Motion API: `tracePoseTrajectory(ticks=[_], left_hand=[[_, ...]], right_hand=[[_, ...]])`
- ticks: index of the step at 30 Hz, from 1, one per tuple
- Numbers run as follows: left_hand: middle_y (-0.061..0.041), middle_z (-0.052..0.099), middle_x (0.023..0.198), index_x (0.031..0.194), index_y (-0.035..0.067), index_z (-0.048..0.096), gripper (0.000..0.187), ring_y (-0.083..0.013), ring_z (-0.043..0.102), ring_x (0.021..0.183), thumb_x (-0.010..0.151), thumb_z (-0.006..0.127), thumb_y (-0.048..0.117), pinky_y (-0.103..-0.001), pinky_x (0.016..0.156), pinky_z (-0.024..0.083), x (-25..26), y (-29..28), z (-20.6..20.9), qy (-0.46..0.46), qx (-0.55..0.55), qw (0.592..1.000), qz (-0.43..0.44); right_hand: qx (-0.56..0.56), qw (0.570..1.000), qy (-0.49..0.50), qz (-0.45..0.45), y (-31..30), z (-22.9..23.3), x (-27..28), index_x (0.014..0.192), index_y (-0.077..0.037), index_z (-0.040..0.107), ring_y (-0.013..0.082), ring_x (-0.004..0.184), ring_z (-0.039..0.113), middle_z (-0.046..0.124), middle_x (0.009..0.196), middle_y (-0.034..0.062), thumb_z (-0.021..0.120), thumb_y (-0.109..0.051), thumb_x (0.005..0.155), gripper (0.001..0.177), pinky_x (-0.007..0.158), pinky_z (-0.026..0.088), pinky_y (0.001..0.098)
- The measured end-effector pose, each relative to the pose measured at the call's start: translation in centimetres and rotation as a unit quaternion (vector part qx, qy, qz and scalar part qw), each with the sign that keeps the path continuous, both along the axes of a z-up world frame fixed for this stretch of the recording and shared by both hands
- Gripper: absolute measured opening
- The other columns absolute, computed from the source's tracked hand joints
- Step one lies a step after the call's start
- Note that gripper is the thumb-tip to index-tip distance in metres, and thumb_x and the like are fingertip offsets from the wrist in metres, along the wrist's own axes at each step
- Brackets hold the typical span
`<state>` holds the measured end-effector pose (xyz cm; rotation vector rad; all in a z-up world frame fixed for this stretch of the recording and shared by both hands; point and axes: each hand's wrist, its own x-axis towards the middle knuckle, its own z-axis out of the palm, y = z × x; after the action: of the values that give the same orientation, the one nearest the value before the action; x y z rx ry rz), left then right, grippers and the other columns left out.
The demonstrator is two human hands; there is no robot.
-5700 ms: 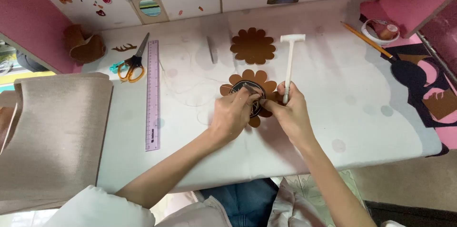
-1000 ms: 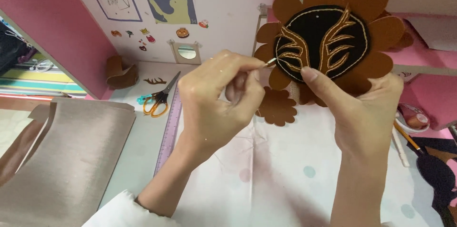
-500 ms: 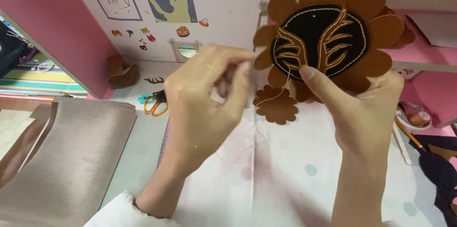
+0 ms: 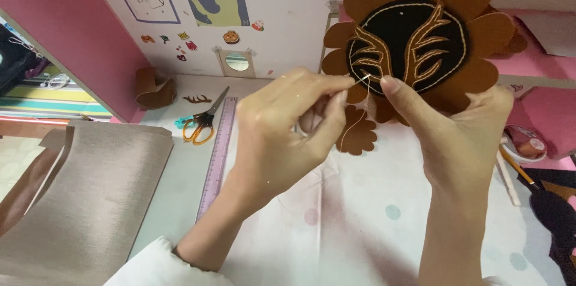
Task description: Hand stitching decorative leather flower components together using a needle and thread at a craft station.
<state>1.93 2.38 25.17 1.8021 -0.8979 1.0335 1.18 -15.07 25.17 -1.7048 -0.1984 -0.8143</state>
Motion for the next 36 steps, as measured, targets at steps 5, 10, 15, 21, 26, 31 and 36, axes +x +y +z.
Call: tracePoseTrajectory(ticks=[5,10,15,21,26,31,36], left_hand=[[-0.001,0.063,0.078,0.103,0.006,0.07,0.016,-0.0137,0.052,0.066,0.095,0.069,-0.007,-0.026,0.063,0.045,0.8,-0.4,-0.8,0.006,0.007,1.0,-0.003],[-0.002,0.062,0.079,0.105,0.005,0.071,0.02,-0.014,0.051,0.068,0.093,0.066,-0.009,-0.026,0.064,0.046,0.8,-0.3,-0.8,0.014,0.013,1.0,-0.01],[-0.002,0.064,0.079,0.099,0.006,0.07,0.019,-0.0137,0.051,0.065,0.09,0.066,-0.009,-0.025,0.061,0.044,0.7,-0.3,-0.7,0.015,0.006,1.0,-0.006],[-0.002,0.063,0.08,0.103,0.006,0.069,0.02,-0.0135,0.051,0.066,0.091,0.067,-0.009,-0.026,0.062,0.045,0.8,-0.2,-0.9,0.018,0.008,1.0,-0.011],[-0.002,0.062,0.078,0.1,0.006,0.069,0.019,-0.0138,0.05,0.065,0.089,0.065,-0.01,-0.026,0.062,0.044,0.7,-0.2,-0.7,0.021,0.006,1.0,-0.01],[-0.002,0.065,0.082,0.101,0.006,0.069,0.018,-0.0147,0.054,0.068,0.09,0.066,-0.008,-0.026,0.064,0.047,0.8,-0.3,-0.9,0.017,0.016,1.0,-0.004],[-0.003,0.057,0.074,0.096,0.01,0.067,0.006,-0.0195,0.057,0.067,0.096,0.064,0.004,-0.036,0.056,0.044,1.6,-0.9,-2.2,0.031,0.036,0.997,0.059]], right_hand=[[0.033,0.999,0.025,-0.001,0.0,-0.4,0.1,0.106,-0.004,0.068,0.0105,0.1,0.07,0.074,0.11,0.0041,0.085,-0.011,0.088,0.026,0.096,0.067,0.0275],[0.03,0.999,0.04,-0.015,0.4,0.0,-0.1,0.109,-0.004,0.069,0.0116,0.101,0.073,0.075,0.111,0.0055,0.084,-0.013,0.086,0.029,0.096,0.067,0.0274],[0.006,1.0,0.018,-0.001,0.2,-0.3,0.1,0.109,-0.001,0.07,0.0125,0.101,0.07,0.074,0.11,0.0064,0.083,-0.012,0.09,0.025,0.097,0.065,0.0285],[0.019,0.999,0.036,-0.007,0.5,0.1,-0.2,0.109,-0.002,0.07,0.012,0.101,0.072,0.075,0.111,0.0061,0.083,-0.012,0.089,0.026,0.097,0.066,0.0272],[0.014,1.0,0.025,-0.006,0.4,-0.2,0.0,0.109,-0.002,0.069,0.0119,0.102,0.07,0.074,0.111,0.0057,0.084,-0.011,0.089,0.027,0.097,0.065,0.0278],[0.018,0.999,0.032,-0.021,0.1,-0.7,0.2,0.108,-0.004,0.068,0.0088,0.101,0.069,0.074,0.11,0.0035,0.087,-0.013,0.088,0.029,0.097,0.065,0.0262],[-0.138,0.988,0.002,-0.068,1.6,0.3,-1.2,0.141,-0.011,0.069,-0.0002,0.076,0.05,0.072,0.082,-0.0001,0.076,-0.005,0.094,0.048,0.071,0.049,0.0188]])
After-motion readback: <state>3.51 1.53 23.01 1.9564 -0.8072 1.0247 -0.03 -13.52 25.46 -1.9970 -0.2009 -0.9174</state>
